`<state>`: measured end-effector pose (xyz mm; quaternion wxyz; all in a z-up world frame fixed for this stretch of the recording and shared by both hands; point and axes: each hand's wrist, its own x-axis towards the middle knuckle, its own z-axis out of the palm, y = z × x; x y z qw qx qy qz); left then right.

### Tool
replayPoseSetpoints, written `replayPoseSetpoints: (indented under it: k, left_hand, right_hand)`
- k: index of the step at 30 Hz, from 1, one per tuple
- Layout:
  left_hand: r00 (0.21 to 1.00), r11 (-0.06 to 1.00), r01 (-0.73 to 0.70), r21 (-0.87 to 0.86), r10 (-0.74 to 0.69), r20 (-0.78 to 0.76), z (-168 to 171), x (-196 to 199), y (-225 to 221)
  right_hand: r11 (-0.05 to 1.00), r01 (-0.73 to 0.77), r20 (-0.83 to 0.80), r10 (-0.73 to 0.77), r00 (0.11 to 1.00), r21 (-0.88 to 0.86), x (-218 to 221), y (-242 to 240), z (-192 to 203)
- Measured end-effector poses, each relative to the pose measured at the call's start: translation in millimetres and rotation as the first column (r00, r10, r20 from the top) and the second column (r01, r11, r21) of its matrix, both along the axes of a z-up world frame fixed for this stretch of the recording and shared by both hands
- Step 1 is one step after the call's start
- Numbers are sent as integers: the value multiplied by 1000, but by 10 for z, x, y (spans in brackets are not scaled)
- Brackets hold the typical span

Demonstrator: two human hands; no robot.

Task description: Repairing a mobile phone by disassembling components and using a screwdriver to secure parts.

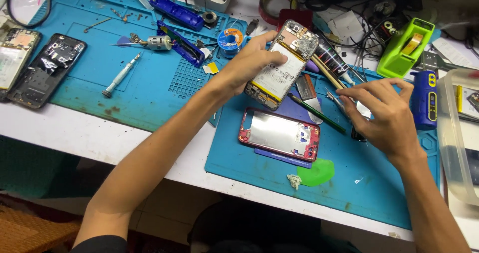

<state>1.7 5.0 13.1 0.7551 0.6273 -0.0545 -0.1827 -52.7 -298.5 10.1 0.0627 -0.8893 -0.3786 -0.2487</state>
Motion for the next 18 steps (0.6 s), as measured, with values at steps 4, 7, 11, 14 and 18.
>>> replayPoseSetpoints:
  k: [4, 7, 11, 14, 18]
  left_hand:
    - [1000, 997, 13, 78, -12, -23, 103, 24, 186]
    - [995, 991, 59, 121, -48, -88, 251, 74, 400]
    - [944, 872, 192, 451, -290, 157, 451, 36, 1042]
    - [963, 830, 55, 555, -191, 192, 477, -87, 1634]
    - [918, 842, -351, 410, 221, 330, 214, -134, 2325]
  right_hand:
    - [1000, -15, -9, 15, 1000, -5, 12, 91, -12]
    - [996, -74, -54, 76, 996, 41, 35, 305, 60]
    - [952, -302, -29, 301, 953, -47, 130, 902, 326]
    - [906, -420, -55, 418, 907, -46, 297, 1489, 485]
    - [896, -441, -193, 440, 877, 40, 683, 2302, 491]
